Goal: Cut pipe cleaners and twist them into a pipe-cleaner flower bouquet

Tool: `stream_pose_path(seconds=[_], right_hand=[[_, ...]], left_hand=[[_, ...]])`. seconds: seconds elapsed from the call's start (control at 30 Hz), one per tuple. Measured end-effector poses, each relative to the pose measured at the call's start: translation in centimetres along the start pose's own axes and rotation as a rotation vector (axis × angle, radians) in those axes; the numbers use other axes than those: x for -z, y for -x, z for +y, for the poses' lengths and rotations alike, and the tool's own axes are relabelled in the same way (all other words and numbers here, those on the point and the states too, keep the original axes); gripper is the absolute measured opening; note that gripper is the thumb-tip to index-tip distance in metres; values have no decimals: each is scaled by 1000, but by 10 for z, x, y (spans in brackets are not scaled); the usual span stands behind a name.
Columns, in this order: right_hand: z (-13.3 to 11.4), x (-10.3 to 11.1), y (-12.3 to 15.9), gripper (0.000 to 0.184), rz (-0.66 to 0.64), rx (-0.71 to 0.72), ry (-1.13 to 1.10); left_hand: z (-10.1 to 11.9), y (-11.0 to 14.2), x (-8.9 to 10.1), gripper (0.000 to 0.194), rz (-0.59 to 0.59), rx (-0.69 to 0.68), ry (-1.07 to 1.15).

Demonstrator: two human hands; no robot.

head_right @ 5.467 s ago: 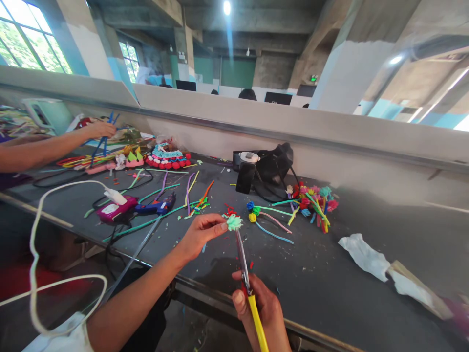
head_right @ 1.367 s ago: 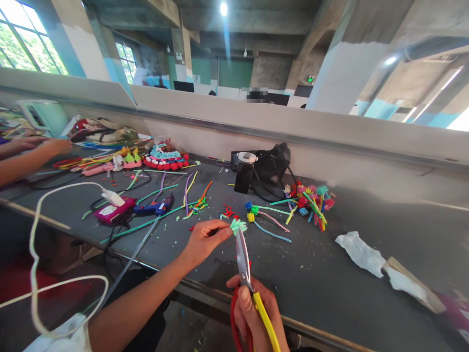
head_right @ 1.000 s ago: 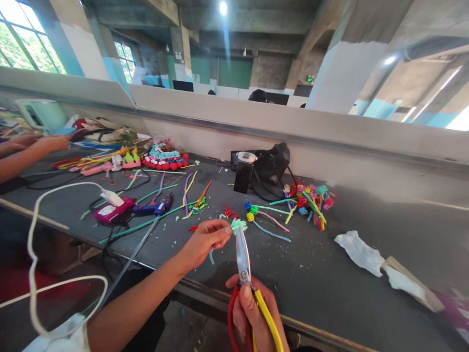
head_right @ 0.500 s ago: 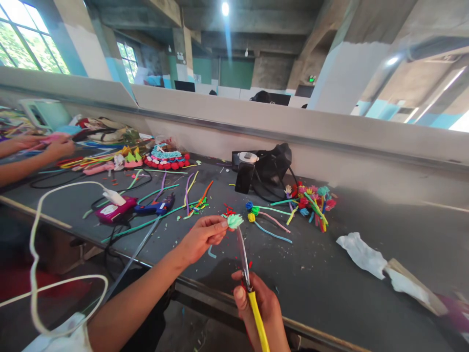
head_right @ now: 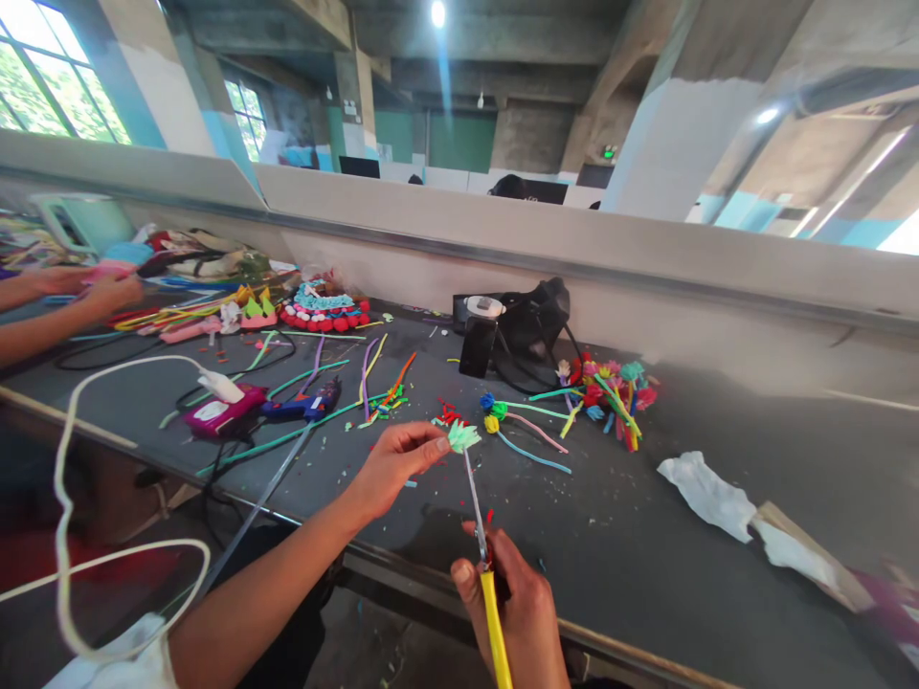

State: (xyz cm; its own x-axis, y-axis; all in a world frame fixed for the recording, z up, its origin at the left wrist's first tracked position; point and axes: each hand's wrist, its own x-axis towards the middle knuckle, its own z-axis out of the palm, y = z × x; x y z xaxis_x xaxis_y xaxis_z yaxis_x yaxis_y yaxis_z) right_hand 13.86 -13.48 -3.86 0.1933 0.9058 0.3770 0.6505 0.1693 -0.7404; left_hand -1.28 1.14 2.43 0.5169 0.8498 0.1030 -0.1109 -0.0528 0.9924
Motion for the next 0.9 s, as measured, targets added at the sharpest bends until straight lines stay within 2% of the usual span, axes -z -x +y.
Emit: stream_pose_path(seconds=[0.17, 0.33, 0.47, 0.6, 0.77, 0.9], right_hand=[[0, 3, 1, 36, -24, -35, -42], [-8, 3, 2, 37, -18, -140, -146], [-21, 0, 5, 48, -32, -335, -387], [-26, -2, 10, 55, -169, -485, -716], [-21, -3, 13, 52, -283, -452, -974], [-22, -3, 13, 52, -288, -461, -1000]], left_hand=[[-2, 0, 1, 34, -12, -24, -48], [-1, 1, 0, 34, -14, -21, -41], [-3, 0, -1, 33, -26, 16, 65], [-7, -1, -1, 31, -49, 18, 162], [-8, -1, -1, 31, -62, 26, 217], [-7, -1, -2, 31, -54, 33, 223]])
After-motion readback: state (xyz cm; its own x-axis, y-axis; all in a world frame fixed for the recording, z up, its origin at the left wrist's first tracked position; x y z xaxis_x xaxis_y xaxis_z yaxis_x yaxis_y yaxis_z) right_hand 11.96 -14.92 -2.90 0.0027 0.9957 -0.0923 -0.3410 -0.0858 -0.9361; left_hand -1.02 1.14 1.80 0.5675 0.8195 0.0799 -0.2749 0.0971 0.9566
